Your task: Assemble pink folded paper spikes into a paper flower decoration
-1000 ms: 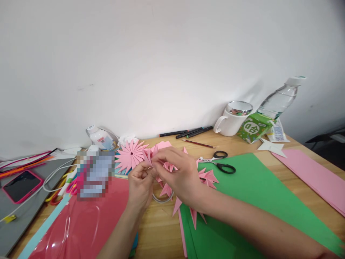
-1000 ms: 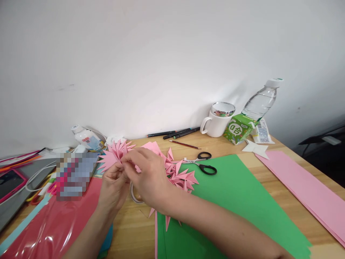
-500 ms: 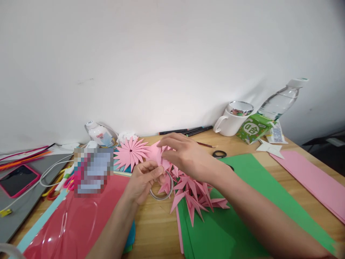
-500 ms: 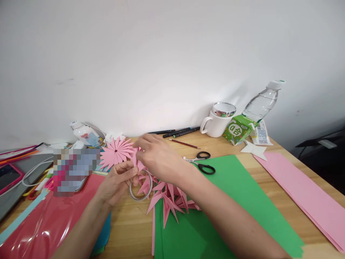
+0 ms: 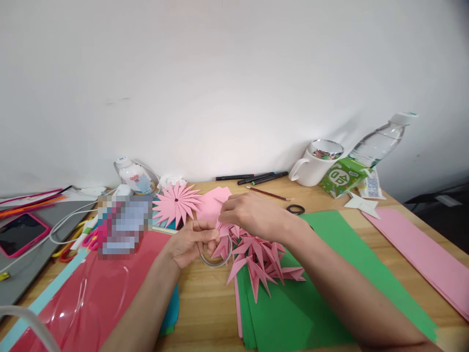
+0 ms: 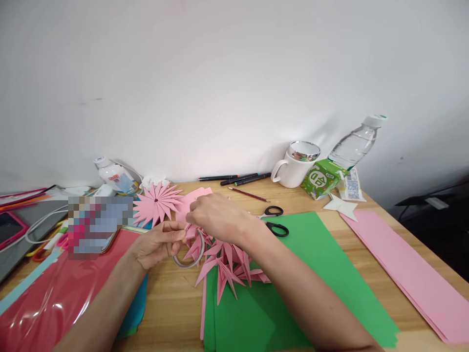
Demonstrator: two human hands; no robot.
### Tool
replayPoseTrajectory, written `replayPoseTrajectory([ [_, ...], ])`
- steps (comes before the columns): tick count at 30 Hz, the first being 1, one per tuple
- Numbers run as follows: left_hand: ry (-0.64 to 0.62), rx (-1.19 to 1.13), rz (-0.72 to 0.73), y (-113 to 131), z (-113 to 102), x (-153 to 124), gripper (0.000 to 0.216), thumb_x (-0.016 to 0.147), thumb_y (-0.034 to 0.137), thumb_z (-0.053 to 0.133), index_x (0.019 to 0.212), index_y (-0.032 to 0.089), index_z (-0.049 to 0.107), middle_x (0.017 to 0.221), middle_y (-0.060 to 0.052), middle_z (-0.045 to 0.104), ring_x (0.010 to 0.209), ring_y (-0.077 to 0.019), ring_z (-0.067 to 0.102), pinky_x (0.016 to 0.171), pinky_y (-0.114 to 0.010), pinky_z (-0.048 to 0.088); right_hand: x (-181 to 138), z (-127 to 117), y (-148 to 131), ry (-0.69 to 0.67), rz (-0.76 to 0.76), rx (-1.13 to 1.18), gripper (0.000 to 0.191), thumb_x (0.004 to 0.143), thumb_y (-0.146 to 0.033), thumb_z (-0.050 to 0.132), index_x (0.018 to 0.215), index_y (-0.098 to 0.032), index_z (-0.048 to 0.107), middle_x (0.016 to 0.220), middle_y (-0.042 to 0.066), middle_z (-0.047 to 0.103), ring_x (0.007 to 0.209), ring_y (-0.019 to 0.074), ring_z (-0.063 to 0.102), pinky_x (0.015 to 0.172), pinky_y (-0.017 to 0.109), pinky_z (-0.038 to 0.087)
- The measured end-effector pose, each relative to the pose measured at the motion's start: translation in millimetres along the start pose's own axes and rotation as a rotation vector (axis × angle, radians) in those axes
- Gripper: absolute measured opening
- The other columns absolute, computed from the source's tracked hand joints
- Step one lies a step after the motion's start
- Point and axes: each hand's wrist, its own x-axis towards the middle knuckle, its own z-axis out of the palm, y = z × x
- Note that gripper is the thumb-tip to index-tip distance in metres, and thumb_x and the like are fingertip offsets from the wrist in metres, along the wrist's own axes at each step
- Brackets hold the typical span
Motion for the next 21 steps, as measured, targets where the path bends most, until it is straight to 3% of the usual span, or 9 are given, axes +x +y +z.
replayPoseTrajectory([
  [21,0.016,-0.014,-0.006,3.1,-1.0,-2.6,0.016,0.055,0.015,0.079,0.066,0.010,0.068,0.053,-0.002,0.065,0.039,-0.0053,0.054,0.040,-0.013,0.042,3.9,3.5,-9.5,-0.017,0.008,-0.060,0.018,0.085,-0.003,0.042,0.080,-0.013,0.056,0.070,0.004,0.060,0.061,0.0133,0.046,0.054,0.028,0.022],
])
